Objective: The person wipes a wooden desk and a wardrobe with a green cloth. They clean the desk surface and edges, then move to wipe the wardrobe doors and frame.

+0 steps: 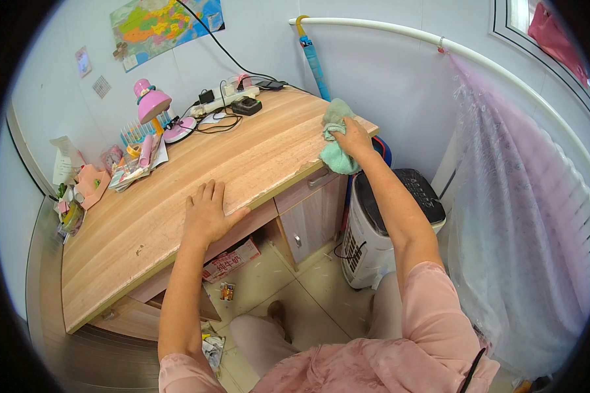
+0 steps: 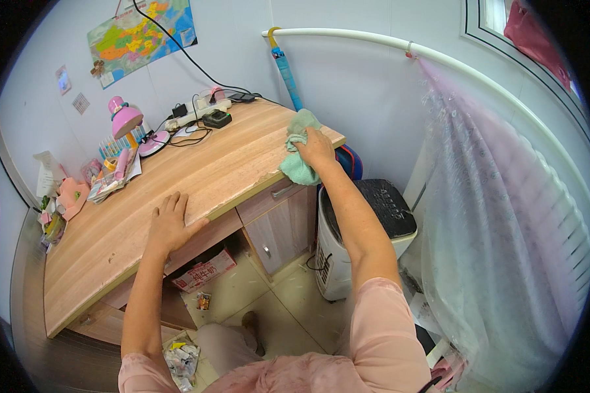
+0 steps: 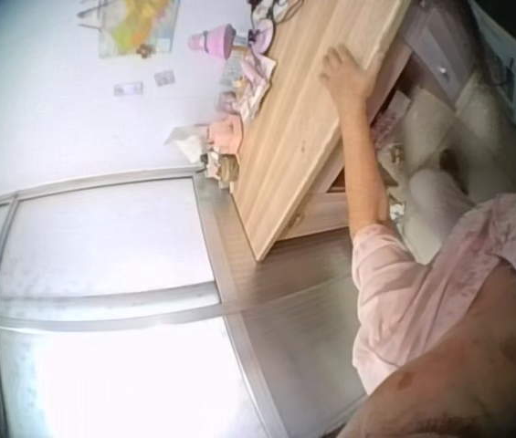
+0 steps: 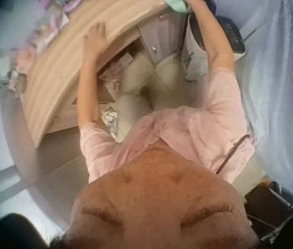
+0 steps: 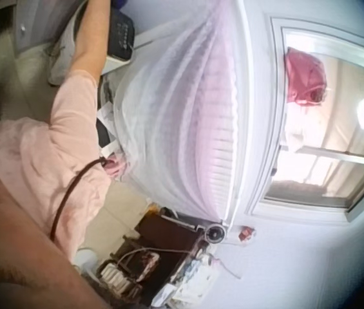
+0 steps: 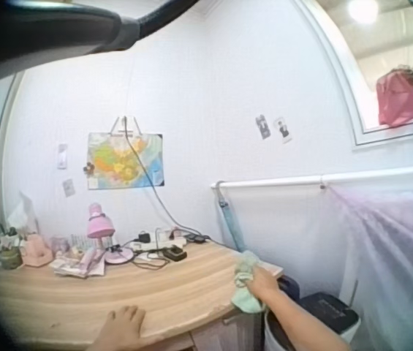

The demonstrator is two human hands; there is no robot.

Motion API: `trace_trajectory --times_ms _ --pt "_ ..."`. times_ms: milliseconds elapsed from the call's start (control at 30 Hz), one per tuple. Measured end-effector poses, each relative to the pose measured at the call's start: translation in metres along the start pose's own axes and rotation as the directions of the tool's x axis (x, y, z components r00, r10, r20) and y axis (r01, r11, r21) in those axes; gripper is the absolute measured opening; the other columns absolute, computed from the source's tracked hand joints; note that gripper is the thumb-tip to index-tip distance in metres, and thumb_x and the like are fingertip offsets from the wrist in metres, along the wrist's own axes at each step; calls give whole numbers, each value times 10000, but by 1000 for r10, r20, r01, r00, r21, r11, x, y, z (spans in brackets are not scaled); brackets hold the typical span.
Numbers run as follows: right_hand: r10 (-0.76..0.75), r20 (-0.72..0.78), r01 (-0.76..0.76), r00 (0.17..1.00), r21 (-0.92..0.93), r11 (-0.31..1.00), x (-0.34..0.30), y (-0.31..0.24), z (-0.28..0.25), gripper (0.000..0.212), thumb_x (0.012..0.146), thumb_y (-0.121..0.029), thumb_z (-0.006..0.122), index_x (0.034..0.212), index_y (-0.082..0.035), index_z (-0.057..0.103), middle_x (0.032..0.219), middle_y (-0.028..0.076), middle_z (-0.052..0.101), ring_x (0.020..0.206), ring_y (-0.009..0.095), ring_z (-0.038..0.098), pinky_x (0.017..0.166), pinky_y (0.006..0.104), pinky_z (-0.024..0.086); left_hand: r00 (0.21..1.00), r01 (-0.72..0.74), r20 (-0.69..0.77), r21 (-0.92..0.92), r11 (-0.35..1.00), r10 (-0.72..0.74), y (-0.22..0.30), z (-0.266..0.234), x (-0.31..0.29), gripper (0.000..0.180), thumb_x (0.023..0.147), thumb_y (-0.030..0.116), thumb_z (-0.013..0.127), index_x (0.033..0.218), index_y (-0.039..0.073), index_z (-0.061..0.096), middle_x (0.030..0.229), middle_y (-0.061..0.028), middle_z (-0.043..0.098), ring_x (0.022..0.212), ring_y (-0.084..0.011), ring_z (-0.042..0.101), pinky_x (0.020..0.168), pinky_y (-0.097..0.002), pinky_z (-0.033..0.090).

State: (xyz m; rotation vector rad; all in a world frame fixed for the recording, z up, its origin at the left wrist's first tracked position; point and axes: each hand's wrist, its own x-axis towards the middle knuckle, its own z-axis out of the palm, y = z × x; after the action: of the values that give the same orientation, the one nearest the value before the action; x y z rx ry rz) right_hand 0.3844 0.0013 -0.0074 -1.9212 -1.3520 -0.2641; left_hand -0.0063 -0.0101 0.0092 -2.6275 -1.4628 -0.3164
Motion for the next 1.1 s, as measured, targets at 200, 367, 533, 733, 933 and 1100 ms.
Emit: trace_trajectory --times_ms 200,367,533,733,933,1100 --pt "-187 60 178 981 126 976 -28 -60 31 508 814 -338 668 1222 -48 583 1201 188 606 1107 361 577 945 427 461 998 14 60 1 1000 -14 -6 2 -1 951 808 712 518 1440 27 331 1514 -199 304 1420 -352 240 1131 -570 185" --pt "-469 180 380 865 375 846 -75 -130 27 504 808 -336 674 1225 -68 583 1212 171 606 1127 343 570 954 419 458 999 0 45 -11 1000 1 -4 7 -2 937 811 657 564 1455 21 322 1512 -199 307 1417 -348 245 1127 -558 185" --pt "-514 207 405 833 406 820 -68 -121 39 524 805 -298 701 1263 -87 558 1234 181 594 1140 340 567 963 400 460 1000 -1 19 -8 1000 1 -7 4 -3 914 807 654 571 1437 27 358 1502 -193 330 1411 -342 262 1122 -562 199" --pt "-87 -99 92 991 51 994 -9 -20 25 468 789 -308 703 1148 -30 589 1095 196 629 1037 377 590 900 454 467 1000 -4 3 -29 1000 4 -6 5 -1 925 795 692 548 1421 32 379 1498 -196 343 1409 -348 275 1116 -577 213" --pt "-41 39 43 998 -53 998 -42 -93 27 437 815 -325 671 1128 -33 580 1076 218 614 1021 391 581 890 471 457 1000 9 -7 -30 1000 -9 -8 6 -3 921 799 703 534 1413 31 395 1493 -192 355 1402 -342 293 1107 -580 223" --pt "-140 33 140 990 17 990 -47 -83 31 488 840 -330 647 1212 -30 548 1177 206 590 1107 380 547 947 451 430 999 -22 -30 -78 997 20 -9 -1 -7 837 830 655 537 1387 37 441 1469 -180 395 1382 -338 326 1107 -562 239"
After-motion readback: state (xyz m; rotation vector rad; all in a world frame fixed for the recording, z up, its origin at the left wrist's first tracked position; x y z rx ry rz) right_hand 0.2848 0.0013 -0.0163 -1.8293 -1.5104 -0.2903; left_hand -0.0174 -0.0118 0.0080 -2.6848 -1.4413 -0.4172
